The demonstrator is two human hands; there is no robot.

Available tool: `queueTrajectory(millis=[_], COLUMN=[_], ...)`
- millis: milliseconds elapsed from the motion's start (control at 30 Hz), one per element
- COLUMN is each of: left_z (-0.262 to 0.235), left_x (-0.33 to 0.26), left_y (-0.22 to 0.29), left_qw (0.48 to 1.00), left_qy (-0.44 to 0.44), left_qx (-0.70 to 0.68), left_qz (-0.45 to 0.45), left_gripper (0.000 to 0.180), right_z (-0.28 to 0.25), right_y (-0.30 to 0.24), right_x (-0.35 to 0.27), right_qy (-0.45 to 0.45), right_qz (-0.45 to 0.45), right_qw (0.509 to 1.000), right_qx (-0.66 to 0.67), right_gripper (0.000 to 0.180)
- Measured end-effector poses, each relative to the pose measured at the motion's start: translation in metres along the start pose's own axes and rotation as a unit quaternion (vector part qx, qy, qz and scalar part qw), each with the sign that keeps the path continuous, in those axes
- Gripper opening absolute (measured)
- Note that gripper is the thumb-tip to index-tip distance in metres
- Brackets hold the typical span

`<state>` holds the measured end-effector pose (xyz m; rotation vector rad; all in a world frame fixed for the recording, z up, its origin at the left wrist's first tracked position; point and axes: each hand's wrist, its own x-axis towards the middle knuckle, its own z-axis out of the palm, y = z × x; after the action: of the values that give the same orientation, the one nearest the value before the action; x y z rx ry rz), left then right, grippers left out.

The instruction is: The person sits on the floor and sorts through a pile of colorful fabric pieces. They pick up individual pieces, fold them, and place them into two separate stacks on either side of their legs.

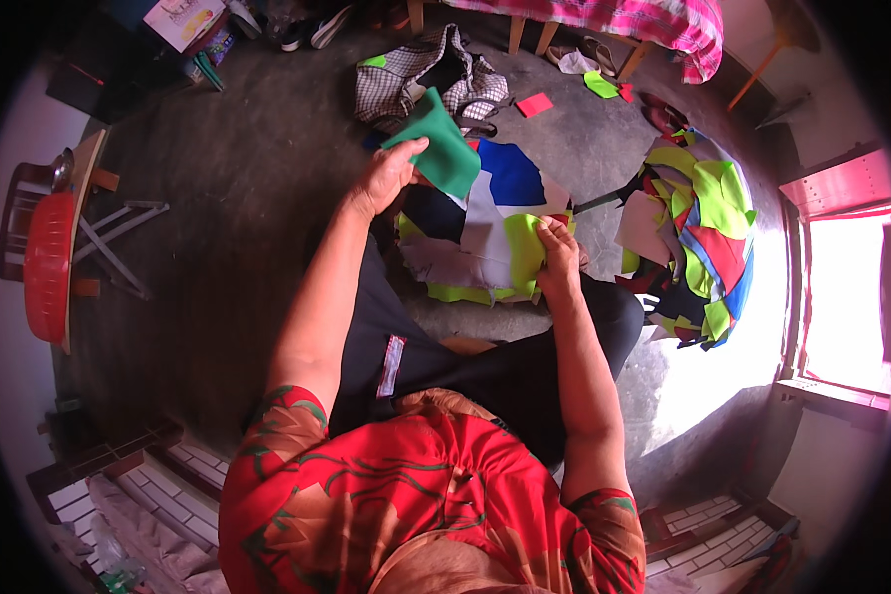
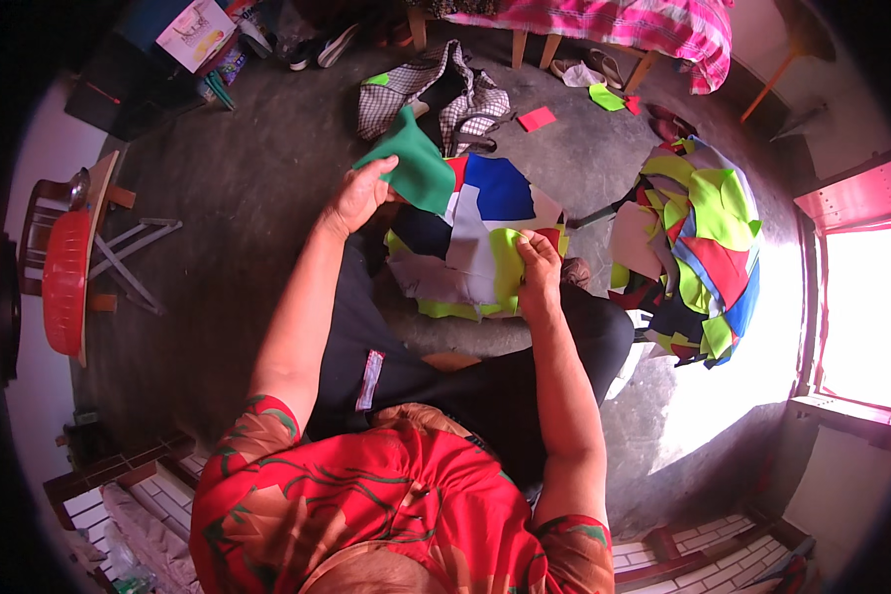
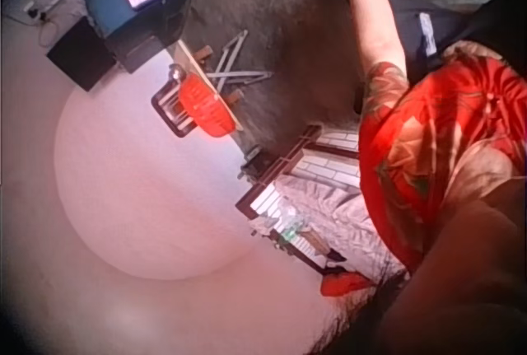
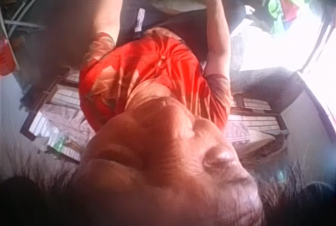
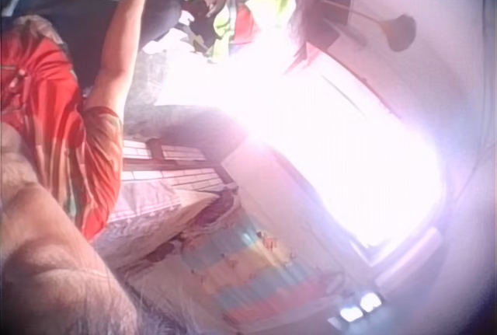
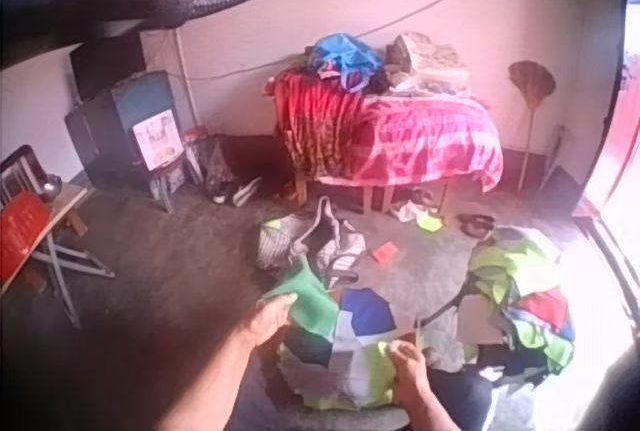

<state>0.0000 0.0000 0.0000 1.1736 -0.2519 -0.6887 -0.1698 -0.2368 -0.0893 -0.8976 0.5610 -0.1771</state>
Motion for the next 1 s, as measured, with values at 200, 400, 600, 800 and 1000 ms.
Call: queueTrajectory(millis=[200,400,600,800,1000], left_z=[-0.03,-0.06,-0.061,-0.051,-0.063], left_x=[0.04,0.046,0.049,0.047,0.056], left_y=[-0.016,-0.095,-0.106,-0.107,-0.117], left_qw=[0.994,0.947,0.942,0.93,0.913], left_qy=[-0.063,0.142,0.17,0.19,0.086], left_qx=[-0.05,0.198,0.222,0.28,0.389], left_qz=[-0.074,-0.209,-0.187,-0.142,0.091], left_gripper=[0.036,0.045,0.045,0.048,0.053], right_z=[0.004,0.002,0.007,0.006,0.009], right_y=[-0.008,-0.005,-0.009,-0.007,-0.008], right_x=[-0.005,-0.001,-0.003,-0.001,0.0], right_qy=[-0.016,-0.009,-0.015,-0.011,-0.029], right_qz=[0.021,0.029,0.036,0.024,0.033], right_qw=[1.0,1.0,0.999,0.999,0.999], right_qx=[-0.016,0.0,-0.003,-0.025,-0.015], right_gripper=[0.013,0.011,0.01,0.011,0.011])
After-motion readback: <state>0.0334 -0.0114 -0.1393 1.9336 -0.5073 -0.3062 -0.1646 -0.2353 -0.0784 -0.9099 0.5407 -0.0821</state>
